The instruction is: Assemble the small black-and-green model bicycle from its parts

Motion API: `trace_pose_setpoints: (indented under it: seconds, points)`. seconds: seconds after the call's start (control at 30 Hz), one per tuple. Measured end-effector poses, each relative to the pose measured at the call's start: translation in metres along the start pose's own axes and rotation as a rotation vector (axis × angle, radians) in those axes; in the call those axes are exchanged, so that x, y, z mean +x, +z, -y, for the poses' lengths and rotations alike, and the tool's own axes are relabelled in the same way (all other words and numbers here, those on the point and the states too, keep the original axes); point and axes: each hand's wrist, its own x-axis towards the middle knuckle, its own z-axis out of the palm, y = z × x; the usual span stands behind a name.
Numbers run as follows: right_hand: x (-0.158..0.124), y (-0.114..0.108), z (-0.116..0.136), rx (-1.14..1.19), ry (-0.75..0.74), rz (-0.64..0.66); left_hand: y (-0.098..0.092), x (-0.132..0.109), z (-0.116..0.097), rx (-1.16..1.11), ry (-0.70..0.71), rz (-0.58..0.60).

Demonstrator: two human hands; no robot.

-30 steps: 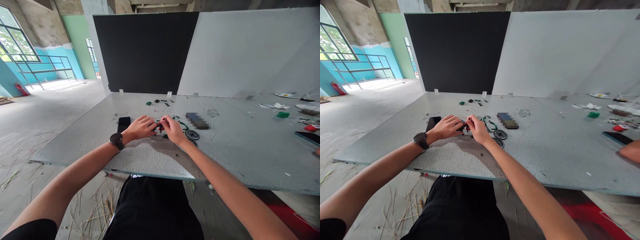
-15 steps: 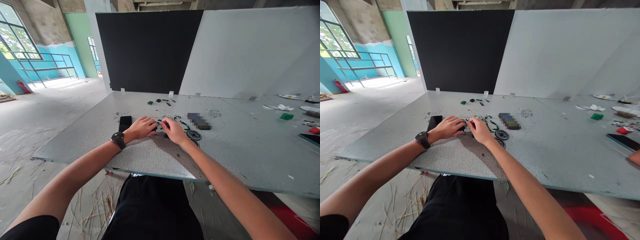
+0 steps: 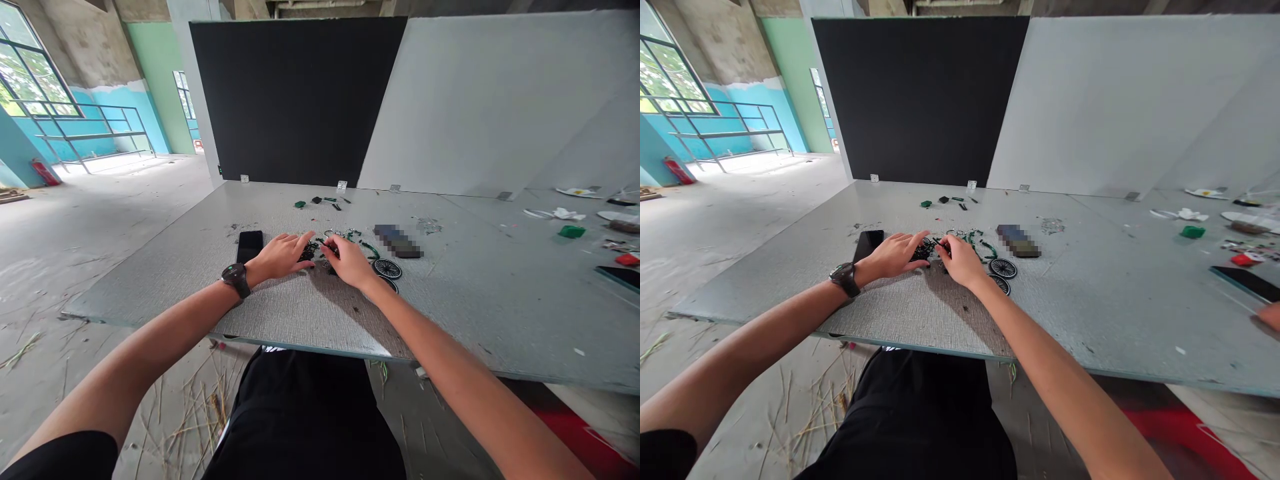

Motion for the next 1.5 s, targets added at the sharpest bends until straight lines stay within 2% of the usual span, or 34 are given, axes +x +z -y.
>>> trace_pose_setpoints:
  seconds: [0.17,0.27,0.4,0.6,0.87,1.0,1.13,1.27,1.5]
  points:
    - [0.001,-0.003,0.002,-0.026,0.052,-0.060,-0.001,0.000,-0.001,0.020,-0.135,0.057]
    - [0.000,-0.004,0.002,-0.022,0.062,-0.012,-0.004,0.000,-0.002,0.065,-0.183,0.097]
    - [0.000,-0.003,0.000,-0.010,0.063,0.030,-0.003,-0.001,-0.004,0.106,-0.307,0.074]
    - [0.000,-0.002,-0.001,-0.019,0.082,0.042,0.004,-0.002,0.002,0.011,-0.426,0.081]
    - [0.003,-0.001,-0.013,0.241,0.169,0.042,0.011,-0.003,0.013,-0.109,-0.398,0.072]
    - [0.004,-0.001,-0.019,0.262,0.159,0.010,0.016,-0.001,0.014,-0.225,-0.399,0.009]
    - [0.003,-0.004,-0.015,0.309,0.172,0.010,0.016,0.001,0.012,-0.367,-0.440,-0.069]
    - [0.002,-0.008,-0.008,0.364,0.199,0.001,0.012,0.002,0.008,-0.485,-0.473,-0.079]
    - [0.004,-0.009,-0.009,0.305,0.157,-0.050,0.013,-0.001,0.007,-0.374,-0.391,-0.081]
